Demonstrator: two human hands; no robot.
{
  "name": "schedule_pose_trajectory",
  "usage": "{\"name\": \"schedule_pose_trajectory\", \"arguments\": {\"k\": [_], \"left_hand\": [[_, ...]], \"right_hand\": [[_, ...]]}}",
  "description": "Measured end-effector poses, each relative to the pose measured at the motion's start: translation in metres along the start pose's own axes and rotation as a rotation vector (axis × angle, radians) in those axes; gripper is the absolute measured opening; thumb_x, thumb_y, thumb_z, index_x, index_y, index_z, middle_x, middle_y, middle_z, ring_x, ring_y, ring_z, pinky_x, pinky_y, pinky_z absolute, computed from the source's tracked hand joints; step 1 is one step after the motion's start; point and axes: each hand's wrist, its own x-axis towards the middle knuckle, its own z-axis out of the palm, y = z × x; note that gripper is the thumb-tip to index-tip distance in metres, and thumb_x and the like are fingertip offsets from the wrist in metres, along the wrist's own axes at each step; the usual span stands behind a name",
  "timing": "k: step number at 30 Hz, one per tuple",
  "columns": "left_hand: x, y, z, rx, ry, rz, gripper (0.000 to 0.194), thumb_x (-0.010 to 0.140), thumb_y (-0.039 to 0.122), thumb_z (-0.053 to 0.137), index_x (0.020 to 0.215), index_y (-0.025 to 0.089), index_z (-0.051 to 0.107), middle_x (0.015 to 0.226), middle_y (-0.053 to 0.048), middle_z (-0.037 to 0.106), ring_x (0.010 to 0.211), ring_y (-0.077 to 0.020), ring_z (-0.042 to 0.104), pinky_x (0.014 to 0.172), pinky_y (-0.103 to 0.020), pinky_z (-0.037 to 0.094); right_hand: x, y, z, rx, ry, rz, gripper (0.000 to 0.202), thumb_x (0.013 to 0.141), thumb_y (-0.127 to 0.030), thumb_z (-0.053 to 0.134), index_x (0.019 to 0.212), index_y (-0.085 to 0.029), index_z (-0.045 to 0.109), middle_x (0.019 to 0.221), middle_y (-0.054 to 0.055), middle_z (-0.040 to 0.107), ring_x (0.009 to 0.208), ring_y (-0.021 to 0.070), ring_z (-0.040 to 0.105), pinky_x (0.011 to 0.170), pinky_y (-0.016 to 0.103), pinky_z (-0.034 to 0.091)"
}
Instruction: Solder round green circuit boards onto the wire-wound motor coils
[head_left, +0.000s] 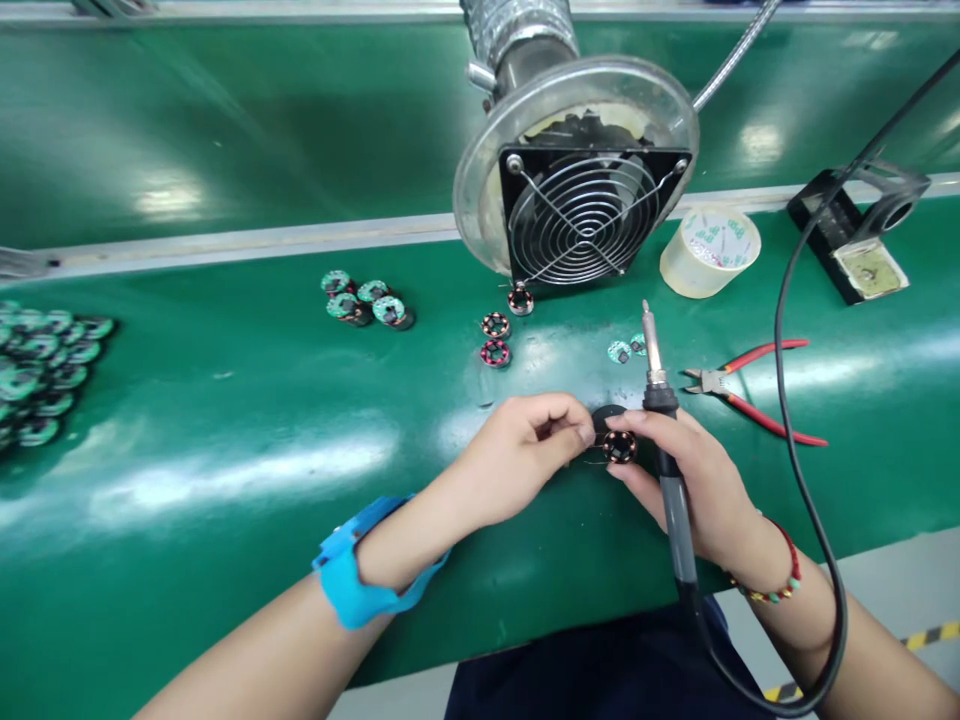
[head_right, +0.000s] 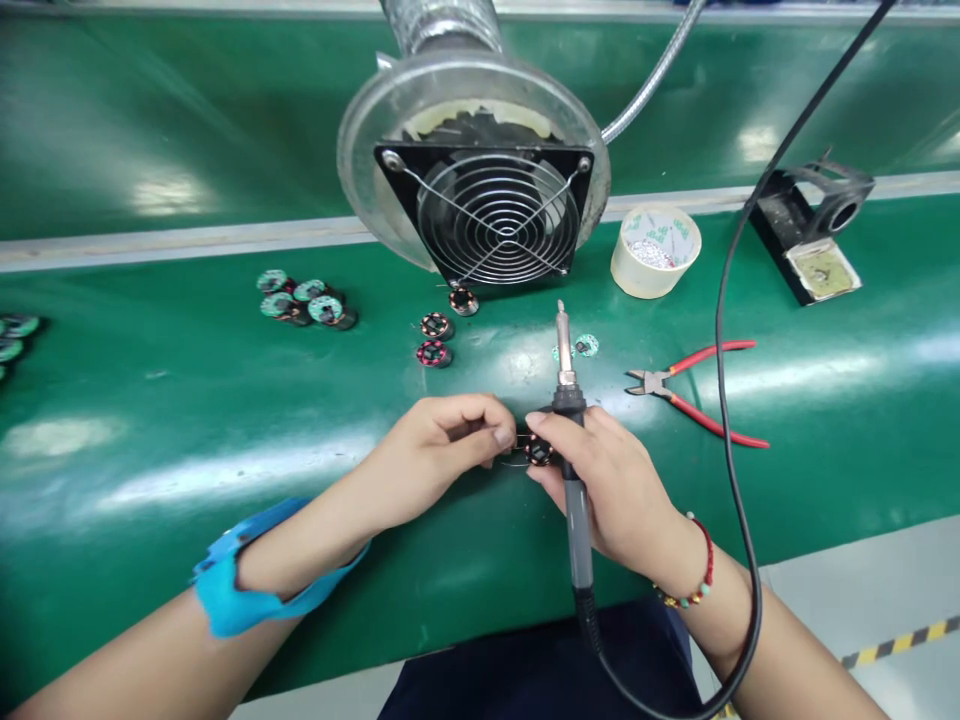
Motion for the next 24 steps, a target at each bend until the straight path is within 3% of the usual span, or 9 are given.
{"name": "schedule_pose_trajectory", "arguments": {"k": [2, 5, 10, 13, 16, 21, 24], "left_hand": [[0.002, -0.001, -0.002, -0.191, 0.021, -0.107, 0.015, 0.079, 0.027, 0.058, 0.068, 0.016, 0.058, 0.058, 0.004, 0.051, 0.051, -0.0080, 0.044, 0.049, -0.021, 0.035], [0.005, -0.002, -0.007, -0.363, 0.158, -0.158, 0.017, 0.077, 0.029, 0.062, 0.068, 0.016, 0.056, 0.053, 0.004, 0.050, 0.044, -0.0061, 0.039, 0.041, -0.019, 0.028], [0.007, -0.001, -0.013, -0.380, 0.325, -0.069, 0.016, 0.079, 0.028, 0.061, 0.071, 0.016, 0.055, 0.067, 0.002, 0.057, 0.048, -0.0061, 0.043, 0.042, -0.019, 0.031], [0.007, 0.000, -0.015, -0.215, 0.322, -0.011, 0.015, 0.083, 0.029, 0.059, 0.076, 0.016, 0.057, 0.067, 0.001, 0.056, 0.054, -0.0079, 0.046, 0.048, -0.020, 0.035], [0.010, 0.003, -0.016, 0.004, 0.252, 0.051, 0.012, 0.085, 0.028, 0.056, 0.084, 0.016, 0.060, 0.070, 0.001, 0.057, 0.060, -0.0102, 0.050, 0.054, -0.022, 0.039], [0.033, 0.016, -0.009, 0.437, 0.110, 0.211, 0.013, 0.087, 0.016, 0.052, 0.092, 0.016, 0.064, 0.087, -0.002, 0.060, 0.071, -0.0132, 0.054, 0.068, -0.028, 0.044], [0.053, 0.022, 0.002, 0.695, 0.074, 0.225, 0.022, 0.089, 0.017, 0.054, 0.109, 0.014, 0.062, 0.100, -0.007, 0.058, 0.082, -0.0181, 0.056, 0.077, -0.033, 0.046]], "right_hand": [[-0.001, 0.001, -0.001, 0.046, 0.058, 0.032, 0.050, 0.088, -0.019, 0.063, 0.133, -0.029, 0.043, 0.109, 0.006, 0.070, 0.099, 0.0235, 0.067, 0.084, 0.042, 0.056], [0.000, 0.003, -0.002, 0.097, 0.126, 0.083, 0.055, 0.087, -0.018, 0.066, 0.134, -0.029, 0.040, 0.111, 0.005, 0.071, 0.103, 0.0236, 0.067, 0.094, 0.046, 0.052], [0.005, 0.007, 0.002, 0.149, 0.000, 0.157, 0.049, 0.089, -0.020, 0.063, 0.132, -0.029, 0.041, 0.114, 0.005, 0.071, 0.105, 0.0233, 0.065, 0.096, 0.047, 0.048], [0.008, 0.007, 0.002, 0.057, -0.115, 0.149, 0.042, 0.091, -0.019, 0.059, 0.129, -0.028, 0.044, 0.115, 0.006, 0.070, 0.105, 0.0253, 0.063, 0.092, 0.048, 0.049], [0.007, 0.006, -0.002, 0.032, -0.115, 0.131, 0.045, 0.090, -0.018, 0.058, 0.131, -0.027, 0.042, 0.120, 0.008, 0.068, 0.112, 0.0270, 0.059, 0.095, 0.050, 0.048], [0.004, 0.008, -0.010, 0.069, 0.131, 0.154, 0.047, 0.088, -0.014, 0.058, 0.132, -0.028, 0.044, 0.118, 0.006, 0.069, 0.114, 0.0238, 0.061, 0.100, 0.047, 0.047], [0.003, 0.010, -0.012, 0.057, 0.226, 0.167, 0.045, 0.088, -0.011, 0.058, 0.129, -0.026, 0.047, 0.112, 0.005, 0.072, 0.111, 0.0219, 0.063, 0.100, 0.043, 0.047]]}}
